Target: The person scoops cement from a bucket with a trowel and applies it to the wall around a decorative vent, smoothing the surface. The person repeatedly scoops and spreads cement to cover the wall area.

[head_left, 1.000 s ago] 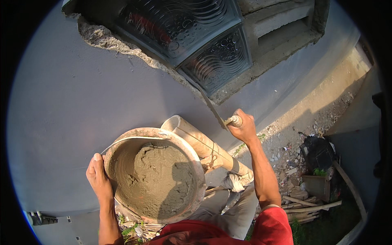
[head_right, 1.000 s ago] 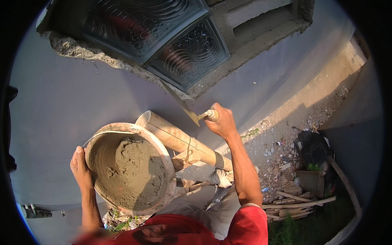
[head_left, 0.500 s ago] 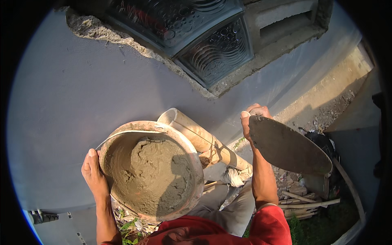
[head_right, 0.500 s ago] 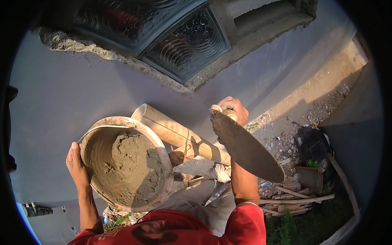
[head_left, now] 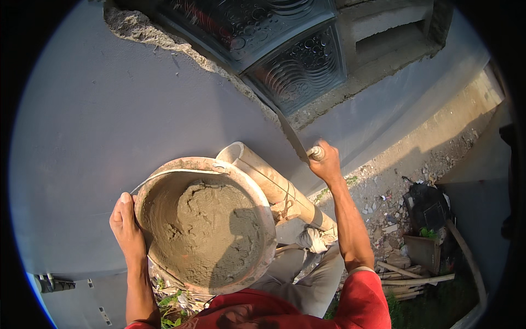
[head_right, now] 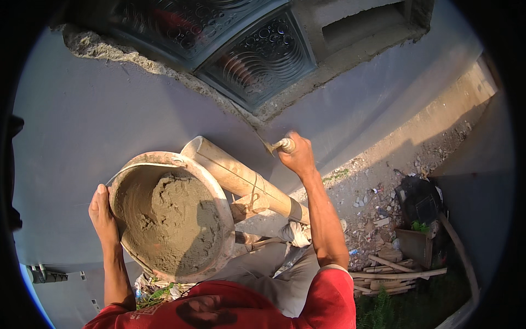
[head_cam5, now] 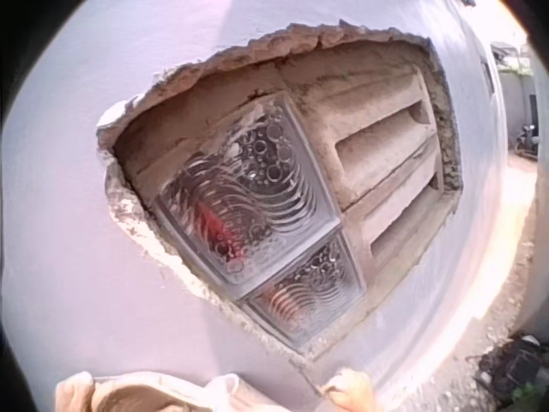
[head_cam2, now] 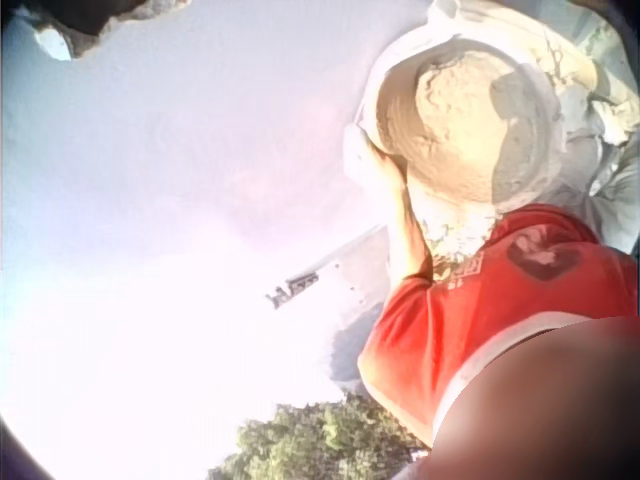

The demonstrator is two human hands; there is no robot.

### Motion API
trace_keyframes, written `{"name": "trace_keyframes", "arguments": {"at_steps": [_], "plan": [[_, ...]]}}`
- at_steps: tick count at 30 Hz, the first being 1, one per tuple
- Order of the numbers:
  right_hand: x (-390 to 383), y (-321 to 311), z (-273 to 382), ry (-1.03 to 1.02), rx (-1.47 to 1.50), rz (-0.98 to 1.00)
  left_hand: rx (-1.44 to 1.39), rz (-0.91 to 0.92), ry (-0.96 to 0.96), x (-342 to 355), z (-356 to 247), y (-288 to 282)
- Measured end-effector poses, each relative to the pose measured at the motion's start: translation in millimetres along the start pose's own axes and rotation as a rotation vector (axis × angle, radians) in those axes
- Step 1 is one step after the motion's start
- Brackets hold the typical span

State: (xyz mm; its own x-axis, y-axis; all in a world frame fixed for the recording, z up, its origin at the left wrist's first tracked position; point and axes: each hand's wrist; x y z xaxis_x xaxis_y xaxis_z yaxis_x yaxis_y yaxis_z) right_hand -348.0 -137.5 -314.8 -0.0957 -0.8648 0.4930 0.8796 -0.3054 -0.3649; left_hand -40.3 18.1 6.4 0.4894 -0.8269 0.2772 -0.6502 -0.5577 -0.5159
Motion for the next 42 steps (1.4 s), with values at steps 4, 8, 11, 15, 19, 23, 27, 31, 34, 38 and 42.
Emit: {"name": "trace_keyframes", "arguments": {"at_steps": [4, 8, 11, 15, 19, 23, 27, 31, 34, 38, 42], "plan": [[-5, 0, -1, 0.092, 0.166, -0.061, -0.085, 0.018, -0.040, 1, -2, 1], [-2, 5, -2, -0.080, 0.379, -0.406, -0.115, 0.022, -0.052, 0, -3, 1], [0, 5, -4, -0.012, -0.039, 0.029, -0.060, 0.026, -0.038, 2, -4, 1], [-2, 3, -4, 0.156, 0.322, 0.019, -0.085, 0.036, -0.016, 1, -3, 3], [2, 2, -1, 0.004, 0.396, -0.205, -0.090, -0.003, -0.026, 0, -2, 2], [10, 2, 2, 0.123, 0.129, 0.111, -0.051, 0.008, -0.012, 1, 0, -2], [14, 1, 4, -0.065, 0.376, -0.146, -0.105, 0.032, -0.017, 0, 1, -1], [23, 1, 3, 0.013, 0.256, -0.075, -0.109, 0.019, -0.027, 0, -1, 1], [28, -5, 1, 0.055, 0.105, 0.134, -0.104, 0.028, 0.000, 3, -2, 3], [28, -16, 1, 0.085, 0.518, -0.070, -0.081, 0.014, -0.029, 1, -2, 2], [38, -13, 1, -0.053, 0.017, 0.144, -0.108, 0.029, -0.026, -1, -2, 0]]}}
Point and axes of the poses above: each hand's wrist, its own x-axis towards the middle knuckle, its own y-axis out of the palm, z = x × y, and after that the axes turned 11 degrees about -x, right-handed
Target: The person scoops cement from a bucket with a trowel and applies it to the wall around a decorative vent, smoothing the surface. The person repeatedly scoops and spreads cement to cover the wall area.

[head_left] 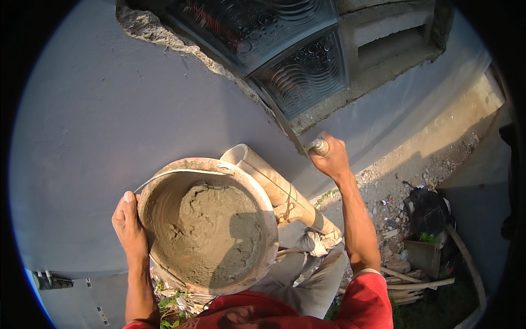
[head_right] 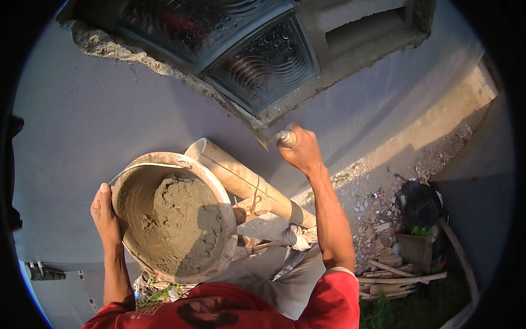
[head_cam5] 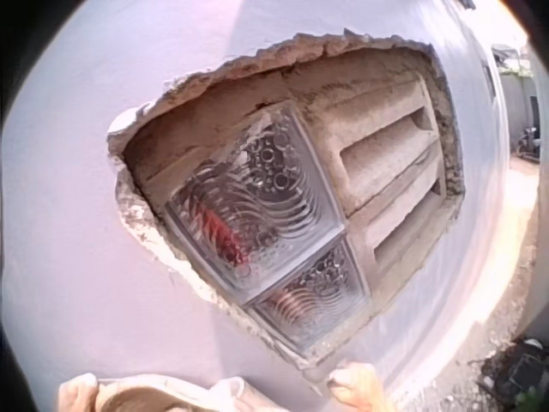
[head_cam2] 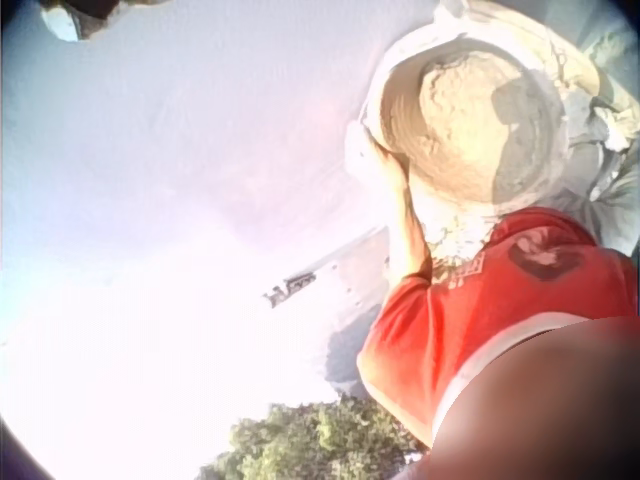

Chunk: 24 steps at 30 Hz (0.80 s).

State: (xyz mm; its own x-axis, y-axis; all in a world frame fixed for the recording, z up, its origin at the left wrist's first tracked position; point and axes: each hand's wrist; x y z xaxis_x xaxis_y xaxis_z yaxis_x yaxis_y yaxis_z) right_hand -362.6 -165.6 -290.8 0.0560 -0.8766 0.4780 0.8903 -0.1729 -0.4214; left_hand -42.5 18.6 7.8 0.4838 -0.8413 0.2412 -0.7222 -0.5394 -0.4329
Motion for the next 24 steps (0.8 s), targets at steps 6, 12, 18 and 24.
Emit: {"name": "trace_keyframes", "arguments": {"at_steps": [6, 12, 18, 24], "plan": [[-11, 9, -2, -0.016, 0.393, -0.275, 0.033, -0.003, 0.009, 1, 0, 1], [-21, 19, -9, 0.100, 0.112, -0.016, 0.122, -0.031, 0.034, 2, -3, 3], [-41, 20, -13, 0.132, 0.419, -0.198, 0.013, -0.040, -0.039, 2, 2, 0], [-32, 26, -16, 0.149, 0.101, -0.028, 0.086, -0.018, -0.010, 0, 0, -4]]}}
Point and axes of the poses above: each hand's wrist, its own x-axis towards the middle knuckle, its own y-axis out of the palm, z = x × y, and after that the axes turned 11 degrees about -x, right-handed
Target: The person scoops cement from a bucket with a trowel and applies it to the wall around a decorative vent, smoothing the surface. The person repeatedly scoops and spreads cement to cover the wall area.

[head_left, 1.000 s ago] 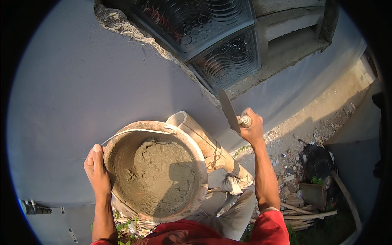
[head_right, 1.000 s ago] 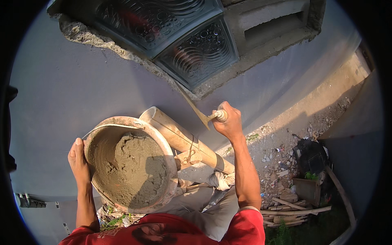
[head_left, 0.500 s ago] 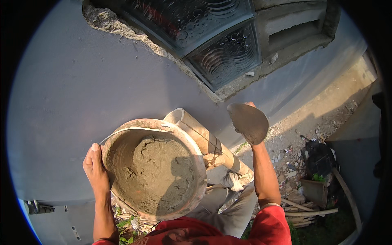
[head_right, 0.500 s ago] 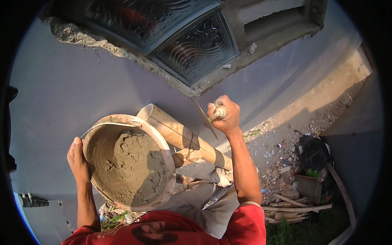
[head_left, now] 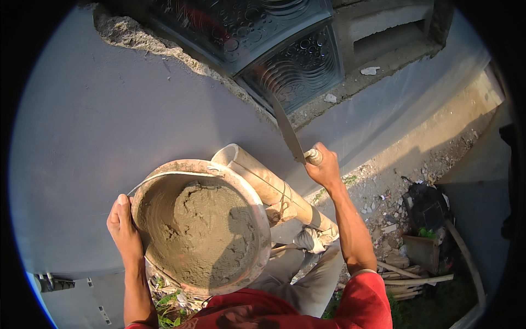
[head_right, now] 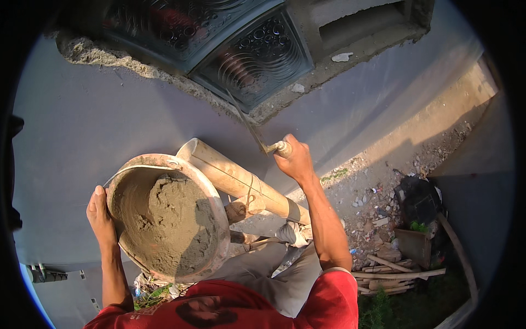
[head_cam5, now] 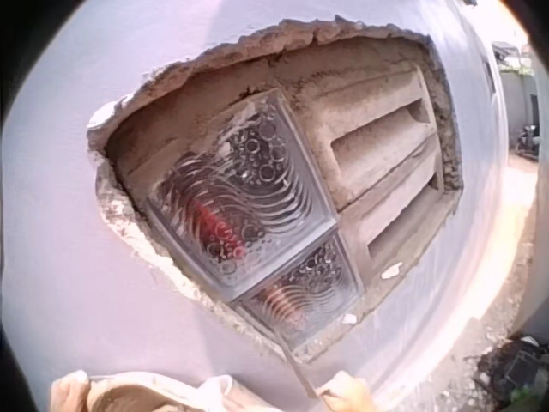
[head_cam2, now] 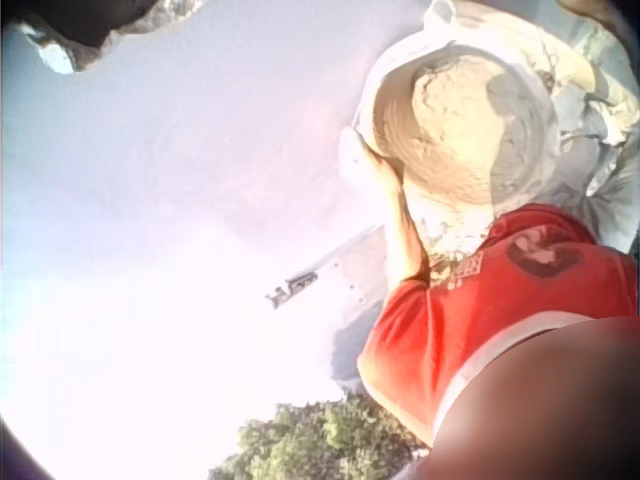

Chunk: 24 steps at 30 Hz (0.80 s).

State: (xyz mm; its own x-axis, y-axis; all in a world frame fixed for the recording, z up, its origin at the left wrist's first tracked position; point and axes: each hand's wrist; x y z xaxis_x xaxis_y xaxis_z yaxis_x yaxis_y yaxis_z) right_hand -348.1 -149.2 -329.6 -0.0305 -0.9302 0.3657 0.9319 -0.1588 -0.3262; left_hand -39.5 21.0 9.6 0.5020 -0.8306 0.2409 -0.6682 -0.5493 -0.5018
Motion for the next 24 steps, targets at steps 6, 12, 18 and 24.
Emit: {"name": "trace_keyframes", "arguments": {"at_steps": [6, 12, 18, 24], "plan": [[-13, -5, 7, -0.114, 0.242, -0.385, 0.023, -0.005, 0.017, 0, 0, 2], [4, 1, 10, 0.010, -0.022, -0.049, -0.015, 0.011, 0.061, 6, 2, 0], [-15, -7, 17, -0.097, 0.252, -0.420, -0.047, -0.013, 0.003, 1, 8, -3], [-3, -1, 12, -0.055, -0.090, -0.096, -0.053, -0.005, 0.036, 6, 7, -2]]}}
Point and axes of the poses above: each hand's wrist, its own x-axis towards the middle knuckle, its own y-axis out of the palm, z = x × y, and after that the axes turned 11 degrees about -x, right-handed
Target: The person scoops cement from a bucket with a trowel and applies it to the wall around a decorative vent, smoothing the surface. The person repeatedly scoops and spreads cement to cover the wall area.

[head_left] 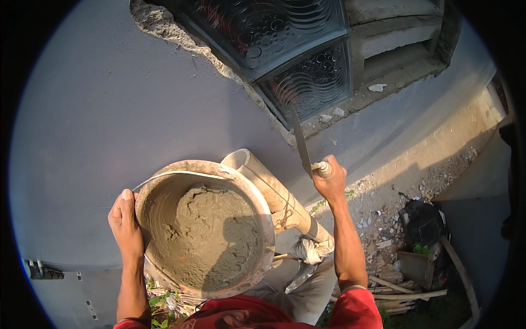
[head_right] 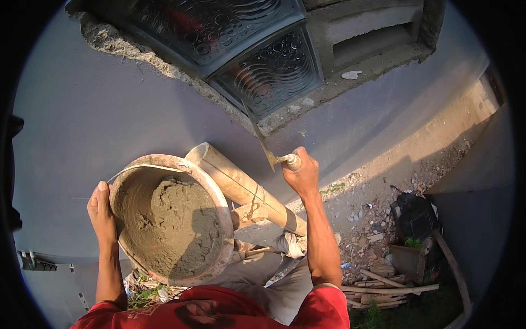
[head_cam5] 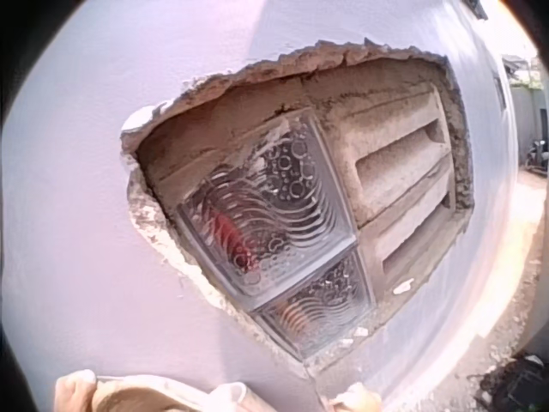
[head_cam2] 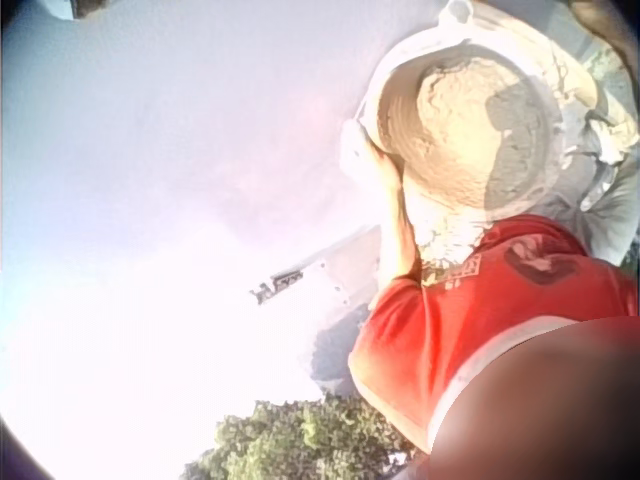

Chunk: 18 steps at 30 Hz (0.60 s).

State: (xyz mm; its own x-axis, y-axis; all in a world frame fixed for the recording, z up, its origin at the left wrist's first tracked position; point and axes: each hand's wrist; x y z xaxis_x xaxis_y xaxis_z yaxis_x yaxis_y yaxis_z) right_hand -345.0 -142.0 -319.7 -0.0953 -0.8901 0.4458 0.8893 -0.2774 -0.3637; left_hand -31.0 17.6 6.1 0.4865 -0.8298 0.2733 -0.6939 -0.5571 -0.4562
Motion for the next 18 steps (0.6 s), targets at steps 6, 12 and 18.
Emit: {"name": "trace_keyframes", "arguments": {"at_steps": [6, 12, 18], "plan": [[-8, -6, 4, 0.006, 0.410, -0.324, 0.010, 0.002, -0.011, -5, -2, 0], [-2, 0, -15, -0.004, -0.043, 0.023, 0.009, 0.008, 0.001, -2, -2, 2], [-1, 5, -20, 0.021, 0.123, 0.042, -0.009, 0.020, -0.031, -5, -5, 2]]}}
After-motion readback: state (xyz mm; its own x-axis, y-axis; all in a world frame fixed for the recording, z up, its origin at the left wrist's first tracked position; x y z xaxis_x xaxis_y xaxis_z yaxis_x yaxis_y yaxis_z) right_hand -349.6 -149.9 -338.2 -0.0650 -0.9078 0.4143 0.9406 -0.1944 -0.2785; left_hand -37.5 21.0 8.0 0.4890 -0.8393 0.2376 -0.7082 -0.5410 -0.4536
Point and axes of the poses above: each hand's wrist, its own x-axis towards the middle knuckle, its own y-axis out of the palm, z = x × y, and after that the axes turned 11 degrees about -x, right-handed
